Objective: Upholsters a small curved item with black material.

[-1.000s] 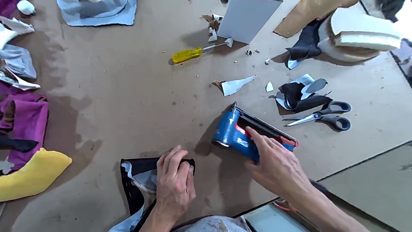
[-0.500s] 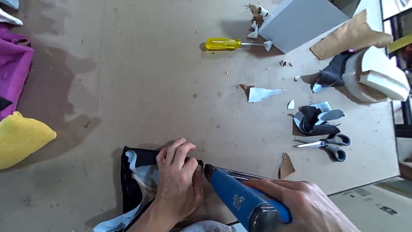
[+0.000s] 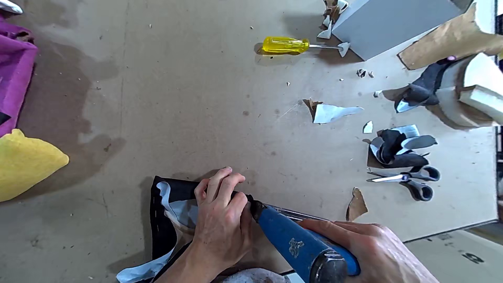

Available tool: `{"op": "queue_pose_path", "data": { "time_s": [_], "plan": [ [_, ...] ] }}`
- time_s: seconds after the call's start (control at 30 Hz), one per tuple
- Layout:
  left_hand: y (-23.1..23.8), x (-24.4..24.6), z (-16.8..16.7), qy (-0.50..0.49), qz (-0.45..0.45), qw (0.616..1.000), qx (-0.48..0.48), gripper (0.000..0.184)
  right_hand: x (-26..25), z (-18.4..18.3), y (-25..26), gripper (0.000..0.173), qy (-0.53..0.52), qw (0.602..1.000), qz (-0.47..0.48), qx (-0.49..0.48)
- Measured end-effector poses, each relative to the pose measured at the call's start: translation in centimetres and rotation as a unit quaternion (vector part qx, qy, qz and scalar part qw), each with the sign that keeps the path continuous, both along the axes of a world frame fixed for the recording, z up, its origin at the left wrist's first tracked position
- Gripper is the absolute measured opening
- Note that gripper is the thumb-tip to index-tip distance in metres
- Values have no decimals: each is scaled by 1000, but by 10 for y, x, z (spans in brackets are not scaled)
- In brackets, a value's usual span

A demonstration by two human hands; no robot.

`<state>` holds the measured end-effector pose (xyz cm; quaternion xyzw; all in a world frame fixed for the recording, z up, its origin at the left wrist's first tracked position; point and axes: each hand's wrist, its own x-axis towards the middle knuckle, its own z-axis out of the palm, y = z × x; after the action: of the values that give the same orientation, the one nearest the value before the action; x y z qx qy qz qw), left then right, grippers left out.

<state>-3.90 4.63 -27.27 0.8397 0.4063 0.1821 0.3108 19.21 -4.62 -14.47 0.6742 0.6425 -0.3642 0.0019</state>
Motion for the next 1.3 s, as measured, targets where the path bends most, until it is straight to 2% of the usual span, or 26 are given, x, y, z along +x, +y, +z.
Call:
{"op": "queue_pose_path", "data": {
  "time_s": [0.17, 0.27, 0.37, 0.43, 0.6, 0.77, 0.87, 0.97, 1.0, 1.03, 1.1, 1.17, 1.23, 1.3],
  "plan": [
    [2, -1, 1, 6, 0, 1000, -17, 30, 2, 8, -7, 39, -33, 999, -17, 2],
    [11, -4, 6, 4, -12, 998, -54, 45, 10, 23, -23, 41, -30, 997, -73, 10],
    [20, -16, 20, 22, -70, 992, -107, 61, 4, 29, -40, 38, -12, 994, -110, 13],
    [15, -24, 25, 55, -100, 990, -83, 66, -6, 27, -49, 38, 9, 992, -126, 3],
    [-1, -26, 9, 94, -111, 988, 52, 39, -30, 17, -58, 40, 0, 992, -129, -9],
    [-3, -22, 5, 87, -90, 992, 32, 39, -45, 14, -63, 46, 1, 985, -168, -31],
    [-1, -23, 6, 69, -86, 994, 18, 43, -38, 24, -68, 44, 86, 962, -258, -14],
    [1, -23, 9, 64, -75, 995, 8, 44, -6, 36, -93, 39, 264, 897, -342, 89],
    [-1, -20, 10, 79, -69, 994, 14, 51, 4, 36, -107, 38, 311, 870, -364, 116],
    [-2, -16, 11, 96, -59, 993, 27, 59, 11, 31, -121, 30, 347, 835, -402, 141],
    [-2, -6, 9, 115, -36, 991, 55, 54, 8, 14, -142, 20, 373, 756, -504, 189],
    [-4, -2, 8, 121, -29, 991, 54, 46, 5, -9, -157, 30, 440, 677, -556, 199],
    [-4, -2, 8, 119, -34, 991, 47, 44, 0, -26, -154, 47, 597, 598, -516, 142],
    [-2, -4, 7, 111, -53, 992, 35, 44, -12, -33, -151, 61, 679, 553, -478, 76]
  ]
}}
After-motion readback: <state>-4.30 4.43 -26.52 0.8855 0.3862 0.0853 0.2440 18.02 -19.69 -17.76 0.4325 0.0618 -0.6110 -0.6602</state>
